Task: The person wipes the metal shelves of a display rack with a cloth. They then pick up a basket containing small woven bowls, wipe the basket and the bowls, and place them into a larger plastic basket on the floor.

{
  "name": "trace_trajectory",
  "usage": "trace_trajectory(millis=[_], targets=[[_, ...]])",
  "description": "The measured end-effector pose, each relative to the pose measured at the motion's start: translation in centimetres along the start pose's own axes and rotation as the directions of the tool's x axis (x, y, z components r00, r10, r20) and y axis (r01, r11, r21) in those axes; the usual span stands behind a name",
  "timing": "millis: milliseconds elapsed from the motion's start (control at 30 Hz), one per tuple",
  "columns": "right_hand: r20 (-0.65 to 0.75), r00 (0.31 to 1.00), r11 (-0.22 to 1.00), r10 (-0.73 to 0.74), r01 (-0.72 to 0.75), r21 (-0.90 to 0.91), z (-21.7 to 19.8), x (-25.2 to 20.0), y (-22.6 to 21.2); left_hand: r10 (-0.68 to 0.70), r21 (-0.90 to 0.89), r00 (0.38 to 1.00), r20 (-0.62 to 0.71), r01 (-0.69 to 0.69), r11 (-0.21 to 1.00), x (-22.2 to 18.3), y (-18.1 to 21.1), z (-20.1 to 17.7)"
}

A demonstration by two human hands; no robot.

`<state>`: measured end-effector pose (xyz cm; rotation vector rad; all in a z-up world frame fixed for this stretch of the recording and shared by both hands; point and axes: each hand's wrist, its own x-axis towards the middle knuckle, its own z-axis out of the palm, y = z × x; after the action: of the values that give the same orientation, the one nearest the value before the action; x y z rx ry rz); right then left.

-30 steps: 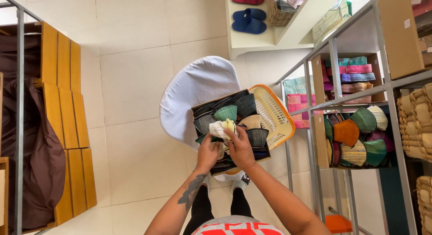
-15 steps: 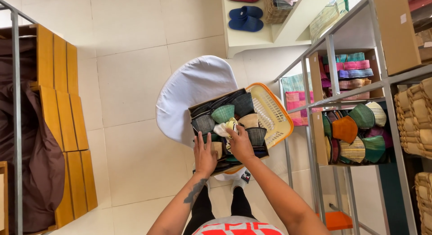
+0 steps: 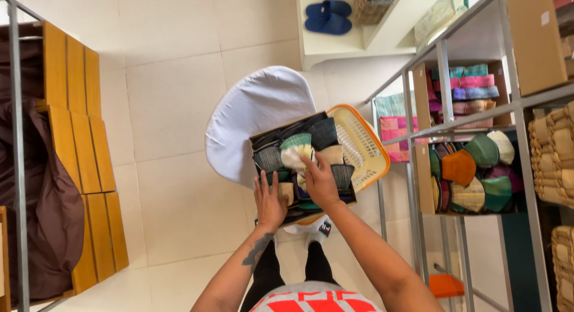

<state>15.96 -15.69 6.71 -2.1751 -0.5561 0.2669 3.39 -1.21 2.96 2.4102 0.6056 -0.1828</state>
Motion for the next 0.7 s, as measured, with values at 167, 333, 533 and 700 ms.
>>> trace_trajectory(millis=[167,333,533,700], targets=[[0.005,1.0,0.988,-0.025,0.026,-0.152,1.8,0.7,4.1,-0.014,-0.006,1.0,0.02,0.014,1.0,0.3,0.0,0.1],[-0.062,0.998,1.0,0.021,-0.021,0.003,-1.5,1.6,0.4,-0.043,0.001,0.998,0.038,0.043,0.999,0.2,0.5,-0.2],[-0.075,0.997,0.998,-0.004,-0.001,-0.063,-1.2,1.5,3.7,-0.024,-0.042,1.0,-0.012,0.024,0.999,1.4,0.4,0.3],[-0.064,0.979,0.98,0.195,-0.192,0.052,-2.8,2.8,3.1,0.02,-0.054,0.997,-0.077,-0.024,0.998,4.9,0.3,0.4]])
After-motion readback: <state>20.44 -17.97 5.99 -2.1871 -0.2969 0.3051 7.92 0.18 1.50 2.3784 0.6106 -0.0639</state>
